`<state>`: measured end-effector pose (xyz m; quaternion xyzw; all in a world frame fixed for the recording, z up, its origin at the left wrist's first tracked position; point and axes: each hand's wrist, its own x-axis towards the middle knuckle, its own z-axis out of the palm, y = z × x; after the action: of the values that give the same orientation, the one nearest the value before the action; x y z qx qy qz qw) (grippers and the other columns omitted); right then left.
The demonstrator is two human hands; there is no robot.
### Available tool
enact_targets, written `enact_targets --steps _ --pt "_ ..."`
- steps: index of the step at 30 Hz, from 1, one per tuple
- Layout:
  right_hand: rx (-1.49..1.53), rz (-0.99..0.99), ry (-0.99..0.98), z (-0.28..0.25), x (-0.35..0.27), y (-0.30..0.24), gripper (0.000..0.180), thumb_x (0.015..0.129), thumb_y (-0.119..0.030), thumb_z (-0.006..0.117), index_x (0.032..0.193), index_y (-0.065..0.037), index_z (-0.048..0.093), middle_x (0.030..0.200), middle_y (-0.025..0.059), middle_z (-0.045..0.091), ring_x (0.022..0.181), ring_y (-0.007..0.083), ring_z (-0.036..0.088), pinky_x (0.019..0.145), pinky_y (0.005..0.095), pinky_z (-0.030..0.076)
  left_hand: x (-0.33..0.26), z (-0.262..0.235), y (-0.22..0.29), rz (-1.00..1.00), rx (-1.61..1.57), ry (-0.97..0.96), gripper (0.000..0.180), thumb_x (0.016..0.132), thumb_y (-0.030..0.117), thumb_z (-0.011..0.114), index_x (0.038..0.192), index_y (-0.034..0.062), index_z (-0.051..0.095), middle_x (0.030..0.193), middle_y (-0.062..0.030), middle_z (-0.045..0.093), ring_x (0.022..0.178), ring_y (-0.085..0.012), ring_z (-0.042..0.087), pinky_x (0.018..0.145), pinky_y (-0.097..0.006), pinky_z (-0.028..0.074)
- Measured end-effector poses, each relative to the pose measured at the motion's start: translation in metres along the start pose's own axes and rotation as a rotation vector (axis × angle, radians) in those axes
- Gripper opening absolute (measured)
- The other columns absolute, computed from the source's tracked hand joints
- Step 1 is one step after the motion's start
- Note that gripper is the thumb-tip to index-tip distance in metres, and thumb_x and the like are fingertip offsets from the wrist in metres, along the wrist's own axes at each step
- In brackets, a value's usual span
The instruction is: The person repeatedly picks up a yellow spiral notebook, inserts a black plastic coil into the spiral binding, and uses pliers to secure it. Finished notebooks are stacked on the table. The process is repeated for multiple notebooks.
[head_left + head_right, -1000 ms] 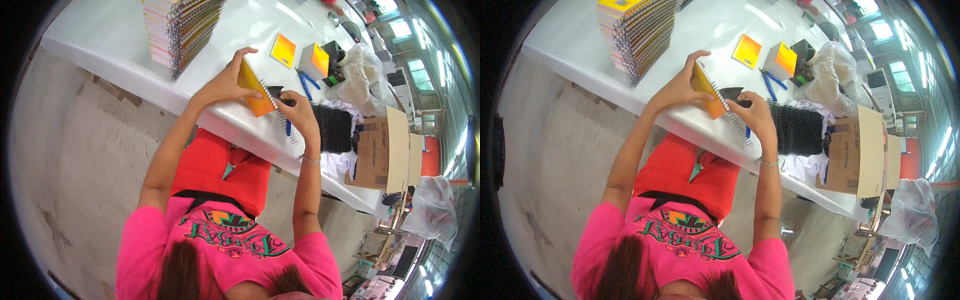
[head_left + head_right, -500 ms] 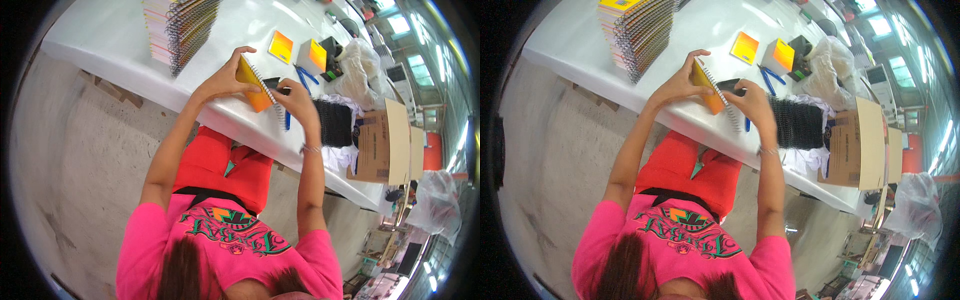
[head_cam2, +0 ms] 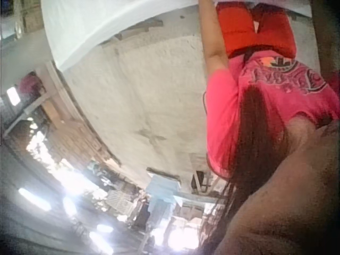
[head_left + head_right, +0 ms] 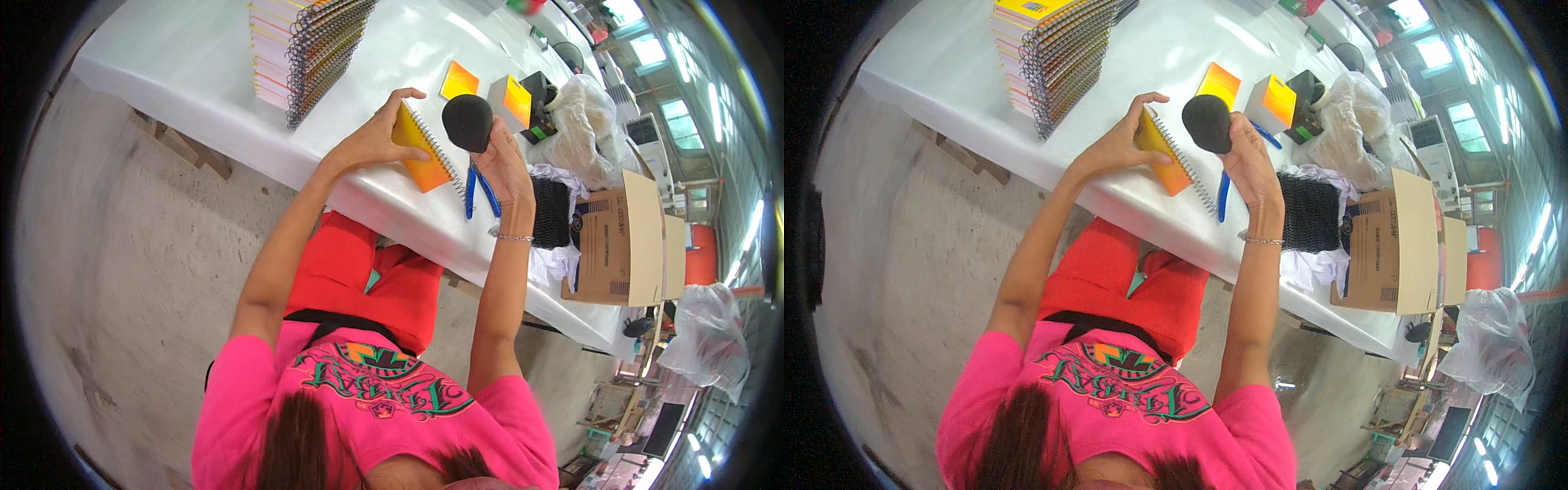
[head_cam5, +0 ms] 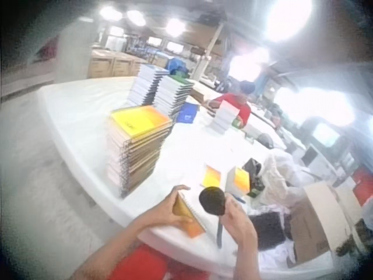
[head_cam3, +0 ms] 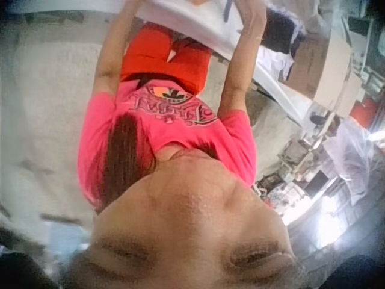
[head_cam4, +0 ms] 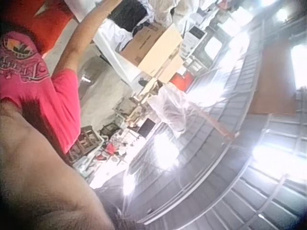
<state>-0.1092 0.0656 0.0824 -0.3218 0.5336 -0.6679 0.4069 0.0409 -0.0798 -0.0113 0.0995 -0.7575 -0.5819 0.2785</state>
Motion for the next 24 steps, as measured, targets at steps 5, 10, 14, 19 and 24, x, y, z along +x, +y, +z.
enact_targets --steps 5,10,14,19,24 --pt "-1.056 -0.098 -0.126 -0.032 0.030 0.027 0.033 0.099 -0.032 0.060 0.092 0.000 0.064 0.080 -0.0006 0.058 0.077 0.0073 0.050 0.069 0.0277 0.043 0.001 0.003 -0.005 0.054 -0.032 0.029 0.096 0.072 0.028 0.087 0.146 0.0165 0.026 0.117 -0.0140 0.050 0.114 -0.0259 0.050 0.102 -0.039 0.040" --pt "-0.884 -0.045 -0.292 -0.027 0.021 0.014 0.032 0.101 -0.035 0.058 0.098 -0.003 0.064 0.088 -0.0018 0.059 0.083 0.0069 0.051 0.078 0.0242 0.043 0.001 0.004 -0.004 0.019 -0.046 0.017 0.096 0.072 0.028 0.087 0.146 0.0163 0.027 0.123 -0.0142 0.048 0.116 -0.0261 0.049 0.101 -0.039 0.041" --pt "-0.655 -0.051 -0.133 -0.020 0.030 0.025 0.035 0.100 -0.036 0.058 0.096 -0.001 0.064 0.088 0.0003 0.063 0.081 0.0085 0.052 0.076 0.0271 0.045 0.001 -0.001 -0.002 0.049 -0.001 0.039 0.095 0.073 0.029 0.087 0.146 0.0164 0.027 0.120 -0.0136 0.050 0.113 -0.0253 0.050 0.100 -0.036 0.041" --pt "-1.093 -0.088 -0.243 -0.018 0.034 0.033 0.029 0.095 -0.026 0.062 0.091 0.003 0.065 0.079 0.0129 0.065 0.081 0.0140 0.061 0.079 0.0301 0.047 0.002 0.002 -0.008 0.040 -0.043 0.022 0.088 0.076 0.028 0.084 0.144 0.0151 0.028 0.119 -0.0128 0.050 0.110 -0.0233 0.051 0.098 -0.035 0.041" --pt "-1.085 -0.492 0.080 -0.040 0.034 0.032 0.026 0.094 -0.020 0.064 0.107 0.002 0.064 0.103 0.0185 0.068 0.097 0.0275 0.064 0.087 0.0339 0.048 0.000 0.017 -0.014 0.035 -0.006 0.196 0.069 0.084 0.031 0.075 0.136 0.0102 0.035 0.131 -0.0187 0.049 0.124 -0.0370 0.048 0.106 -0.045 0.037"
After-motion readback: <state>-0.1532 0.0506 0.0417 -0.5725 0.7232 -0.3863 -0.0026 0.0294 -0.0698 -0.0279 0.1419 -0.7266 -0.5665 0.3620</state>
